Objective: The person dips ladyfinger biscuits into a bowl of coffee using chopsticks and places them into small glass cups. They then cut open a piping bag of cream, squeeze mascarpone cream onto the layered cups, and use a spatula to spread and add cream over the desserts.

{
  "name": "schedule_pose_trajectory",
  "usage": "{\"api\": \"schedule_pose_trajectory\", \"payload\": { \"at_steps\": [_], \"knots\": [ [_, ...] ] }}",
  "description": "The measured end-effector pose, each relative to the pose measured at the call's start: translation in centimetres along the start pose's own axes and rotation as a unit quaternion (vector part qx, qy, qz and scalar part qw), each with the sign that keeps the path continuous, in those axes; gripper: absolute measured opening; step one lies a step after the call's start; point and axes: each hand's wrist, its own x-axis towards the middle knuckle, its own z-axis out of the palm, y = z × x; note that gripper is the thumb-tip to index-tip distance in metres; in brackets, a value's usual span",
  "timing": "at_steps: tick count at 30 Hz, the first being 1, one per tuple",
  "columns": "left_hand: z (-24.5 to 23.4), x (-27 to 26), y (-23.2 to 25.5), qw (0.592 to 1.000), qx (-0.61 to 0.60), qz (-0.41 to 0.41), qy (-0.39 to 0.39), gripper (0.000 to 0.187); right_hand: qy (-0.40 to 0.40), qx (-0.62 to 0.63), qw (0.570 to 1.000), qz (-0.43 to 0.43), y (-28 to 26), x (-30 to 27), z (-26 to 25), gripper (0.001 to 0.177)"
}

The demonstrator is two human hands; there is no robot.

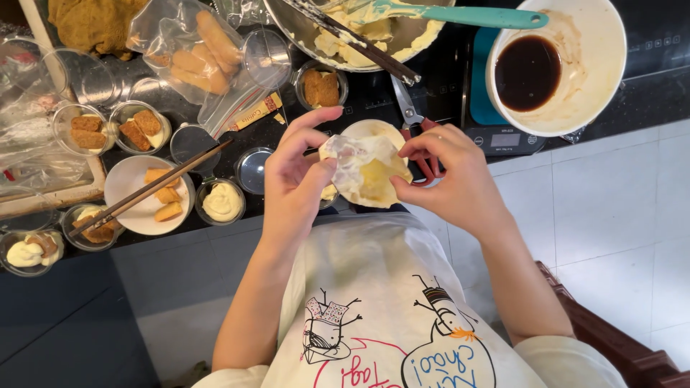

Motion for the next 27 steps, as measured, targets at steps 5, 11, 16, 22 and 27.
{"api": "schedule_pose_trajectory", "payload": {
  "at_steps": [5,11,16,22,27],
  "knots": [
    [0.1,0.5,-0.2,1.000,0.002,0.002,0.008,0.012,0.039,-0.094,0.993,-0.051,1.8,-0.3,1.4,0.024],
    [-0.1,1.0,-0.1,1.000,-0.017,-0.013,0.019,0.011,0.062,-0.160,0.982,-0.076,2.3,0.1,2.0,0.015],
    [-1.0,1.2,-0.2,1.000,0.003,0.010,0.020,0.011,0.044,-0.053,0.995,-0.069,3.6,0.1,1.1,0.014],
    [-1.5,1.8,1.2,0.991,0.120,0.050,0.027,0.008,-0.047,0.212,0.960,0.176,7.1,-0.5,-0.2,0.003],
    [-1.1,1.9,1.7,0.934,0.330,0.113,0.074,0.011,-0.082,0.468,0.852,0.218,10.4,-1.4,0.1,0.010]
  ]
}}
